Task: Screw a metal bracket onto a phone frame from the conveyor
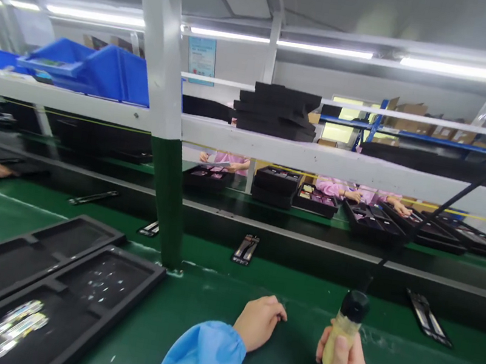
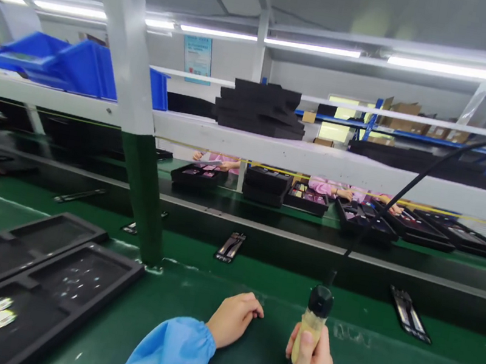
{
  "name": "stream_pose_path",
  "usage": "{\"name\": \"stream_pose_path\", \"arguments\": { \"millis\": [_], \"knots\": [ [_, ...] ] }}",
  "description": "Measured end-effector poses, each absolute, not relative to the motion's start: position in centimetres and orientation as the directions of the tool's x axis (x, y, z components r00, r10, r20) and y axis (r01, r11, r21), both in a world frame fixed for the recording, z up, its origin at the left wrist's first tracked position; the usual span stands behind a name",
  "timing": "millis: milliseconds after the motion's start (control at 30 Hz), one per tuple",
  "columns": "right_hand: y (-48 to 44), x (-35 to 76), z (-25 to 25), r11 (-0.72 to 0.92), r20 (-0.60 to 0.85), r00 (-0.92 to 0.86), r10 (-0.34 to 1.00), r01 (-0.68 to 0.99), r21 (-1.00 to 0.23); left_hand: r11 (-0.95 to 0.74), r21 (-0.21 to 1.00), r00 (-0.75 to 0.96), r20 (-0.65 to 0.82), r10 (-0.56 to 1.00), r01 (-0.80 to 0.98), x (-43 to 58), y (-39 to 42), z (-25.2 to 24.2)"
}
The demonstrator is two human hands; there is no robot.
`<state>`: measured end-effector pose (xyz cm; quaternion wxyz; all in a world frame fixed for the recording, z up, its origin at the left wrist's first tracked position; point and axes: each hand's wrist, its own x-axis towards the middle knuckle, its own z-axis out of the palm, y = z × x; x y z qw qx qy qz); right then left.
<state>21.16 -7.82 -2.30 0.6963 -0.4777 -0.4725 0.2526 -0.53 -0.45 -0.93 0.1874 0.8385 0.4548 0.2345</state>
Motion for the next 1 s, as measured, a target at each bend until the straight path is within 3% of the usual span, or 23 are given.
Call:
{"name": "stream_pose_path", "arguments": {
  "millis": [600,1000],
  "knots": [
    [-9.3,19.7,0.3,0.318,0.3,0.461,0.835,0.039,-0.947,-0.507,0.549,0.477,0.21,0.853,0.665,-0.6,-0.4,-1.3],
    [-9.3,19.8,0.2,0.327,0.311,0.447,0.839,0.044,-0.944,-0.504,0.553,0.477,0.206,0.854,0.664,-0.5,-0.4,-1.2]
  ]
}}
